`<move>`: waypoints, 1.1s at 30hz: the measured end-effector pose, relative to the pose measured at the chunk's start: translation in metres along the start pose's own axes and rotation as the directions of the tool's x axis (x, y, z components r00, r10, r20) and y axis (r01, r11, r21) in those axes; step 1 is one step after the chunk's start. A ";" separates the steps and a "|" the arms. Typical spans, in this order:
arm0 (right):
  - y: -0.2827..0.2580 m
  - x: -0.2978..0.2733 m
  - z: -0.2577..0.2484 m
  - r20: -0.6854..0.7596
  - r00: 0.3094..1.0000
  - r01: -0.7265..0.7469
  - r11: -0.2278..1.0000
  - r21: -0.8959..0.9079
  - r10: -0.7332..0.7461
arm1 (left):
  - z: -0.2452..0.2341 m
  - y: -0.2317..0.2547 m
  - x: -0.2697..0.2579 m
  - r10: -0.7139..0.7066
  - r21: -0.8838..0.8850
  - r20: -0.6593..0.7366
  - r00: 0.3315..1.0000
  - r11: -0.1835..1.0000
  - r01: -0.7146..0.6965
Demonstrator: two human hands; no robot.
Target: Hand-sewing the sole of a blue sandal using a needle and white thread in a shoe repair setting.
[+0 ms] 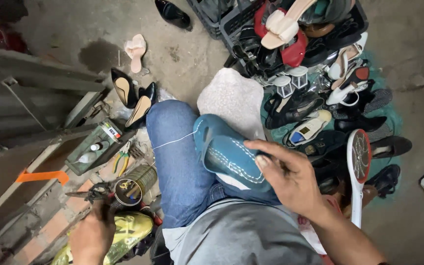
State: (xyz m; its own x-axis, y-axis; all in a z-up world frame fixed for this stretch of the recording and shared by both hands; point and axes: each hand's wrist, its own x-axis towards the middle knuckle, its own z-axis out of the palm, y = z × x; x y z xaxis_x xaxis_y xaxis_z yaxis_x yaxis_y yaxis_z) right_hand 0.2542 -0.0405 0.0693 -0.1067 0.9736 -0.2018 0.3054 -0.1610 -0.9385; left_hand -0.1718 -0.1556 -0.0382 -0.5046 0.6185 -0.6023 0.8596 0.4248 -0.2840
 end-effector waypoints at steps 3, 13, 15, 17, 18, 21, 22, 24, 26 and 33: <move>-0.002 0.007 0.003 0.009 1.000 0.003 0.998 0.065 -0.004 | -0.016 -0.002 -0.019 0.065 -0.054 -0.094 0.993 0.996 -0.070; 0.009 -0.005 0.011 0.152 0.979 0.099 0.969 0.228 -0.136 | -0.159 0.096 -0.107 0.539 -0.520 -0.529 0.655 0.404 -0.752; 0.007 -0.004 0.013 0.201 0.966 0.107 0.959 0.261 -0.162 | -0.166 0.116 -0.101 0.553 -0.430 -0.582 0.596 0.413 -0.803; 0.005 -0.004 0.015 0.250 0.950 0.111 0.949 0.294 -0.188 | -0.168 0.131 -0.090 0.568 -0.337 -0.627 0.533 0.420 -0.843; 0.004 -0.005 0.017 0.281 0.939 0.167 0.978 0.127 -0.197 | -0.167 0.137 -0.083 0.583 -0.269 -0.637 0.504 0.444 -0.855; 0.016 -0.002 0.031 0.294 0.913 0.336 0.929 -0.153 -0.282 | -0.170 0.149 -0.073 0.608 -0.188 -0.640 0.470 0.469 -0.863; 0.021 -0.001 0.037 0.280 0.889 0.434 0.863 -0.261 -0.362 | -0.172 0.152 -0.071 0.621 -0.171 -0.633 0.463 0.470 -0.866; 0.034 0.002 0.044 0.225 0.869 0.492 0.818 -0.296 -0.441 | -0.176 0.153 -0.070 0.625 -0.165 -0.632 0.457 0.468 -0.868; 0.036 0.008 0.049 0.181 0.835 0.550 0.767 -0.331 -0.520 | -0.179 0.154 -0.070 0.623 -0.162 -0.634 0.459 0.473 -0.866; 0.023 0.021 0.041 0.072 0.806 0.572 0.743 -0.347 -0.587 | -0.190 0.156 -0.069 0.695 -0.097 -0.509 0.508 0.539 -0.836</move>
State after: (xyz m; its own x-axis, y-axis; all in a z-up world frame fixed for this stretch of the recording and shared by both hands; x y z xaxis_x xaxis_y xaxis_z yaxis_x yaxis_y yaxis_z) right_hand 0.2202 -0.0300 0.0321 -0.3333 0.8680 0.3682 0.4946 0.4934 -0.7155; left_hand -0.0182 -0.0068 0.1010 0.3004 0.9458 -0.1234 0.8780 -0.2237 0.4232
